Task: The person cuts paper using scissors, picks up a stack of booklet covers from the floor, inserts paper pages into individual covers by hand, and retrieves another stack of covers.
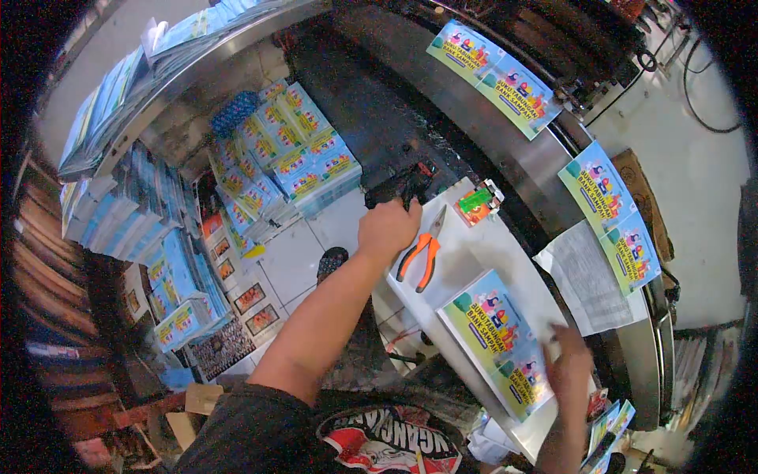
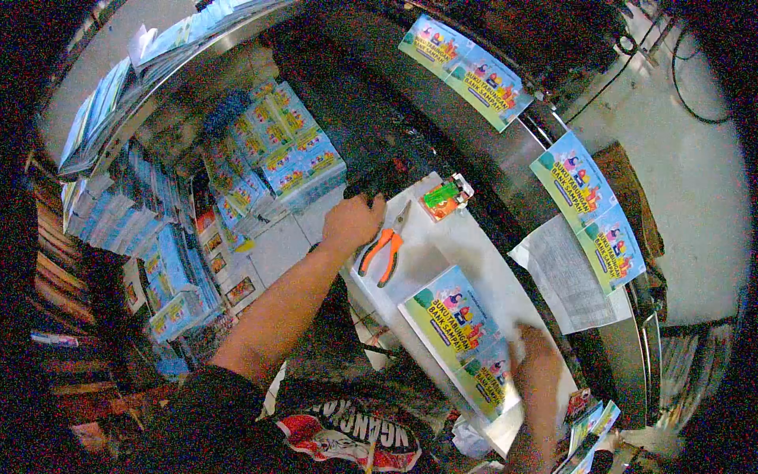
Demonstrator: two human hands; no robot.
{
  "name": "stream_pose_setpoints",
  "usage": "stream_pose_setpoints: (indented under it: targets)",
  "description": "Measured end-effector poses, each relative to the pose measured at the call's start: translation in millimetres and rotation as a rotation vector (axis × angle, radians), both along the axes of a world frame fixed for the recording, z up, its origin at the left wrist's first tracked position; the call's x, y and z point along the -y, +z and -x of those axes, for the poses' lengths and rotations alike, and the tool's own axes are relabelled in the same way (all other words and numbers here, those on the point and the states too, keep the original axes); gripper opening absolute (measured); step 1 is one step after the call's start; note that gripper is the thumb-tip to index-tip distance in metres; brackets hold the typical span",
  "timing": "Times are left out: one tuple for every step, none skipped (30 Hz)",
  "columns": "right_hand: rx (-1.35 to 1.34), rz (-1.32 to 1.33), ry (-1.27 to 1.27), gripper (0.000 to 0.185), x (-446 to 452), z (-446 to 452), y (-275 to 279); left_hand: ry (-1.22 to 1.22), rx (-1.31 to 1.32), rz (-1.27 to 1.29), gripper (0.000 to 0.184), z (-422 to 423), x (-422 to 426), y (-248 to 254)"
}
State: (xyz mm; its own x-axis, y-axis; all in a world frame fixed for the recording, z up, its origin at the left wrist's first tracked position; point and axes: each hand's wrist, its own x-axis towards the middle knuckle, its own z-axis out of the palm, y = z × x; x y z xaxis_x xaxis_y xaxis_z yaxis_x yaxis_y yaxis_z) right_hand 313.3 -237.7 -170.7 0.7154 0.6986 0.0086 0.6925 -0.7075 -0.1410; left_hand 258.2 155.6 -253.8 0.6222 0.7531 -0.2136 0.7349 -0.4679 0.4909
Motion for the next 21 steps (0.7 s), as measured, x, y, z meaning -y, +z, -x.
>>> stream_pose_setpoints:
  targets:
    - [-0.035,0.045,-0.006,0.052,-8,30,7,-0.001,0.0,-0.002,0.058,0,0,0]
    - [-0.072,0.089,-0.016,0.063,-11,54,10,-0.006,0.005,-0.026,0.057,1,1,-1]
    - [-0.116,0.099,0.017,0.071,-6,67,4,-0.012,0.01,-0.051,0.057,1,2,-2]
    - [-0.16,0.109,0.051,0.078,-1,77,-2,-0.015,0.01,-0.053,0.057,1,2,-3]
    - [-0.114,0.098,0.043,0.08,-1,82,-9,-0.016,0.025,-0.065,0.057,0,2,-5]
    - [-0.115,0.096,0.041,0.08,0,81,-12,-0.017,0.039,-0.075,0.057,1,3,-7]
    - [-0.111,0.074,0.044,0.079,2,81,-13,-0.02,0.037,-0.075,0.057,3,3,-8]
    - [-0.108,0.049,0.046,0.078,5,80,-15,-0.026,0.045,-0.097,0.056,3,3,-9]
    - [-0.11,0.047,0.043,0.078,7,79,-15,-0.033,0.053,-0.12,0.056,2,3,-9]
    - [-0.134,0.037,0.014,0.078,7,78,-16,-0.036,0.054,-0.124,0.056,2,3,-9]
    - [-0.158,0.026,-0.013,0.078,8,77,-17,-0.036,0.05,-0.119,0.056,1,3,-8]
    - [-0.156,0.025,-0.013,0.078,8,75,-16,-0.034,0.045,-0.11,0.056,2,3,-5]
    - [-0.25,-0.003,-0.071,0.078,7,73,-15,-0.034,0.046,-0.111,0.056,2,3,-3]
    - [-0.343,-0.03,-0.129,0.079,7,70,-14,-0.036,0.021,-0.059,0.057,3,3,1]
    - [-0.342,-0.03,-0.128,0.079,9,69,-15,-0.038,-0.005,-0.006,0.059,3,3,4]
    - [-0.318,-0.02,-0.119,0.08,11,68,-18,-0.037,-0.004,-0.006,0.059,2,2,3]
    - [-0.293,-0.01,-0.11,0.081,12,68,-20,-0.034,-0.005,-0.005,0.059,1,2,2]
    - [-0.292,-0.01,-0.109,0.081,12,68,-21,-0.032,-0.008,-0.005,0.059,1,1,0]
    - [-0.291,-0.001,-0.107,0.081,12,69,-21,-0.031,-0.008,-0.005,0.059,1,1,-2]
    - [-0.289,0.008,-0.106,0.082,11,70,-21,-0.035,-0.008,-0.009,0.059,1,1,-3]
    - [-0.288,0.008,-0.105,0.082,10,74,-22,-0.037,-0.007,-0.014,0.059,1,0,-2]
